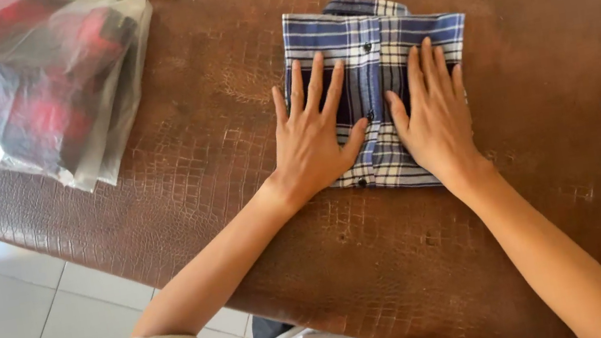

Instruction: Folding a blue plaid shirt and preparing to place it into a plastic bag.

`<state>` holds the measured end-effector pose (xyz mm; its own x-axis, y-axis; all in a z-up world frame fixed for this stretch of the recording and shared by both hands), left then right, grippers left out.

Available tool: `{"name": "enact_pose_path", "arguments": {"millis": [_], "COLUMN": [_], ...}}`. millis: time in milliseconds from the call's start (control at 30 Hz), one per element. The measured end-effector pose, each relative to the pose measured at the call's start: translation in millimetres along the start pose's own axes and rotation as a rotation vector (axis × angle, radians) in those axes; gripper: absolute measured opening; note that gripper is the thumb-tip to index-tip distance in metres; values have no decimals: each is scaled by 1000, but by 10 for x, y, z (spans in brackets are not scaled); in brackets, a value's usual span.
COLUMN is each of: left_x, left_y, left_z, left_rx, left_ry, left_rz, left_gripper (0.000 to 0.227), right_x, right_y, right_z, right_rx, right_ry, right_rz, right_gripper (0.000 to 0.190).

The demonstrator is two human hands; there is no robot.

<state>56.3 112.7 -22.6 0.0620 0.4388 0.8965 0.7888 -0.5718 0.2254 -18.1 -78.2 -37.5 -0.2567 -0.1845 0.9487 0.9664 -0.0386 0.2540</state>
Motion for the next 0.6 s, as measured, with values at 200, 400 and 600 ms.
{"name": "enact_pose_path", "arguments": {"millis": [200,400,600], "left_x": [2,-136,-255], "left_y": [11,218,633], "left_z": [41,-95,52], "left_rx": [21,-147,-3], "left_ry": [-61,287,-66], "left_rz": [-40,-168,12], "left_gripper": [90,71,74], "right_x": [-30,155,-56], "right_y": [-15,105,275], "right_z": [-49,32,-162], "right_rx": [8,1,7], "right_ry": [8,21,74], "right_rz": [-51,-46,-77], "right_gripper": [72,65,62]}}
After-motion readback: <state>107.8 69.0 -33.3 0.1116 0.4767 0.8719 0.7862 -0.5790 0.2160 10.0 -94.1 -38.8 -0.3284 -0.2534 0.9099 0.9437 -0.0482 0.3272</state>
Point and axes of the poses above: each hand's wrist, its own y-axis towards the middle knuckle, its own x-axis out of the back of the hand, z = x × y, the point moved 2 cm from there along y, towards the middle knuckle, and after that the axes turned 11 degrees about x, right-handed, at the moved point
